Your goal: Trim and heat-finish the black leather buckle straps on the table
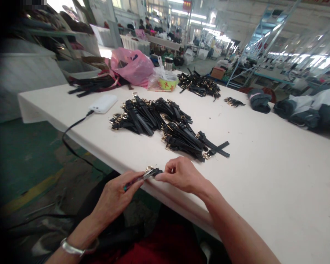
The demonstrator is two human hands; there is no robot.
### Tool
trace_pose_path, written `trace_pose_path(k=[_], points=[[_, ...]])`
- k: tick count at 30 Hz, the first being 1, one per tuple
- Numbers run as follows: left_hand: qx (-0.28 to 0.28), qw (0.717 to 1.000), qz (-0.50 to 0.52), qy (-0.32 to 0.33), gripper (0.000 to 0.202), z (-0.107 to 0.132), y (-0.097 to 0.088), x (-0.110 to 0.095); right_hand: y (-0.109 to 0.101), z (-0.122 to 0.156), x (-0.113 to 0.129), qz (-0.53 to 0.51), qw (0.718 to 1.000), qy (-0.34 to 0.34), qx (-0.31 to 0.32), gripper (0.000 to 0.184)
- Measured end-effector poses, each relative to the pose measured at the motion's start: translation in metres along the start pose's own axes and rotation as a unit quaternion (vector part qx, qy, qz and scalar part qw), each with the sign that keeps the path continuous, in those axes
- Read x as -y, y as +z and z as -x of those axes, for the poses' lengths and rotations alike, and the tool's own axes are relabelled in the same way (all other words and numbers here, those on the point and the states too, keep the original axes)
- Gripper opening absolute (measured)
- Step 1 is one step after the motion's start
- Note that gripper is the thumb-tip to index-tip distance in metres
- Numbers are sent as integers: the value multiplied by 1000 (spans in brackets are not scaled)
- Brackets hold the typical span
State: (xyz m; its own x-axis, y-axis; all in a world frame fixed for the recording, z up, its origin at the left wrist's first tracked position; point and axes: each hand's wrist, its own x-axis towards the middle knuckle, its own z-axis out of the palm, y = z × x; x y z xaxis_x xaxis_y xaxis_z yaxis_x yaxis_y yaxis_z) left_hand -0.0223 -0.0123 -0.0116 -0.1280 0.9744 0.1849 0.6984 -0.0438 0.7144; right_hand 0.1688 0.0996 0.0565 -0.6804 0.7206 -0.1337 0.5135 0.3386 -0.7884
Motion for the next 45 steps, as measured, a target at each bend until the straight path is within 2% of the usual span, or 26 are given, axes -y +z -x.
trace_pose_path(k=[3,5,7,9,11,15,19,23,32,45], points=[[-2,1000,-8,2,22,1,-2,-1,-17,17,7,135,986,-33,88,10],[-4,1000,-14,8,22,2,-4,-1,-17,19,4,139,984,-47,100,22],[-6,1000,-23,18,23,3,-4,-2,-8,13,-4,113,992,-34,41,29],[-10,999,-34,28,22,3,-3,-4,6,2,-15,80,995,-21,-50,29],[-13,998,-54,33,22,3,-2,-5,20,-10,-25,50,993,-38,-95,25],[-4,995,-94,41,23,2,-1,-9,35,-22,-37,25,992,-80,-97,10],[3,990,-131,47,25,2,-1,-12,36,-19,-39,27,990,-59,-124,11],[4,976,-202,80,28,-1,-2,-15,37,-15,-35,39,991,-34,-126,12],[27,940,-309,139,28,-9,-4,-23,40,-14,-34,82,985,-74,-133,14],[15,920,-325,220,32,-9,-7,-16,46,-16,-37,38,989,-68,-127,13]])
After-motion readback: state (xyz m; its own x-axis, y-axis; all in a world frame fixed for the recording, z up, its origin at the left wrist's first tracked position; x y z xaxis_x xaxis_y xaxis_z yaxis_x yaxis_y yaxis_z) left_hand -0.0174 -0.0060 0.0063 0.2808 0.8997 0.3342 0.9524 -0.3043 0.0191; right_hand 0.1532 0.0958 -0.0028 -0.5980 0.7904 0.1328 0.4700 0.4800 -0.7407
